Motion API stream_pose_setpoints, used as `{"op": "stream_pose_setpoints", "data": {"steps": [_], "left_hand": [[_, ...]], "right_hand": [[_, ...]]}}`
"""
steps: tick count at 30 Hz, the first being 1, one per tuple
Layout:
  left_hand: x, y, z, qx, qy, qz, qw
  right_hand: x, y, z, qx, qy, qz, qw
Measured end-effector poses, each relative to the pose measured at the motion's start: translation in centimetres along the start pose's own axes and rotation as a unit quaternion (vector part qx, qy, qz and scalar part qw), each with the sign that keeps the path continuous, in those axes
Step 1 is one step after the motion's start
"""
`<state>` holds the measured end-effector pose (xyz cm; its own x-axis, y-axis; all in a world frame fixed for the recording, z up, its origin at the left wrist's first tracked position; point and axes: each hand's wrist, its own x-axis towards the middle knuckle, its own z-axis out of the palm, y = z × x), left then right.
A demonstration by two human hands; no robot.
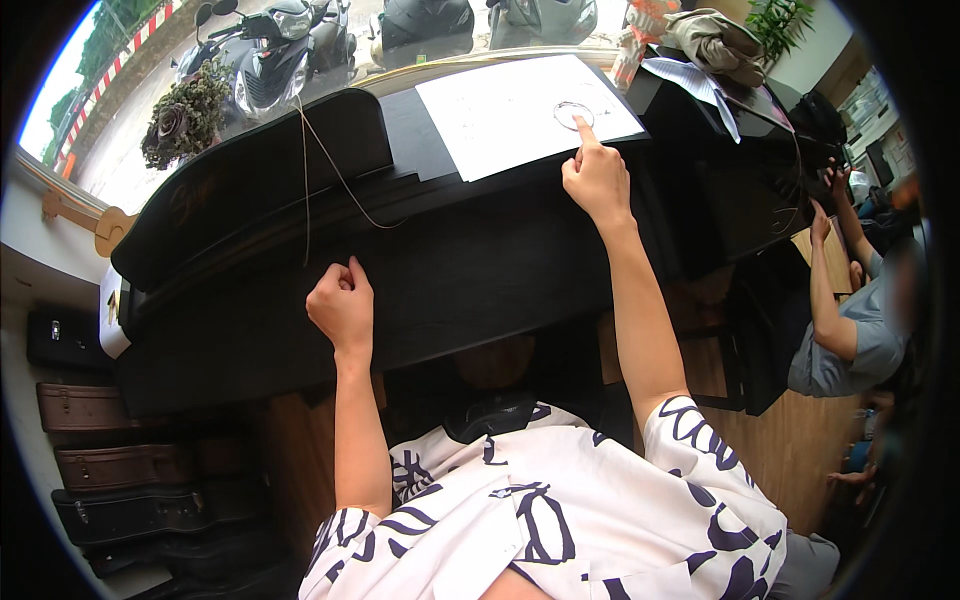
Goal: The person manipulates a thin metal wire by hand, bending and twisting it into circular shapes. They repeatedly form loops, adjust the wire's curvature, and place the finished circular pieces onto a white sheet of paper on the piano.
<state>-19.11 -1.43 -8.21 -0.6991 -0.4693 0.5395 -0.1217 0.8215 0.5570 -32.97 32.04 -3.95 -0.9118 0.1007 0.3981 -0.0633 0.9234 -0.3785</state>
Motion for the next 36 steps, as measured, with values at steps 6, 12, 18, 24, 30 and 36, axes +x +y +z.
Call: {"op": "stream_pose_setpoints", "data": {"steps": [6,12,18,24,30,36], "left_hand": [[-2.5,2.4,1.1,-0.013,-0.022,-0.013,1.0],[-3.5,5.4,2.8,-0.162,-0.122,0.011,0.979],[-4.6,9.4,3.7,-0.475,-0.245,-0.135,0.834],[-5.8,9.6,2.9,-0.527,-0.295,-0.203,0.771],[-6.3,7.5,2.7,-0.565,-0.398,-0.228,0.686],[-6.3,6.7,2.8,-0.581,-0.468,-0.226,0.626]], "right_hand": [[0.1,0.1,0.0,0.111,0.002,-0.025,0.994],[-2.1,0.5,1.5,0.288,0.064,-0.087,0.951],[-10.3,-3.1,1.6,0.408,-0.012,-0.141,0.902],[-13.5,-3.1,1.8,0.466,-0.099,-0.144,0.867],[-12.1,-2.1,1.8,0.64,-0.294,0.0,0.71],[-11.3,-1.5,2.8,0.658,-0.374,0.025,0.653]]}}
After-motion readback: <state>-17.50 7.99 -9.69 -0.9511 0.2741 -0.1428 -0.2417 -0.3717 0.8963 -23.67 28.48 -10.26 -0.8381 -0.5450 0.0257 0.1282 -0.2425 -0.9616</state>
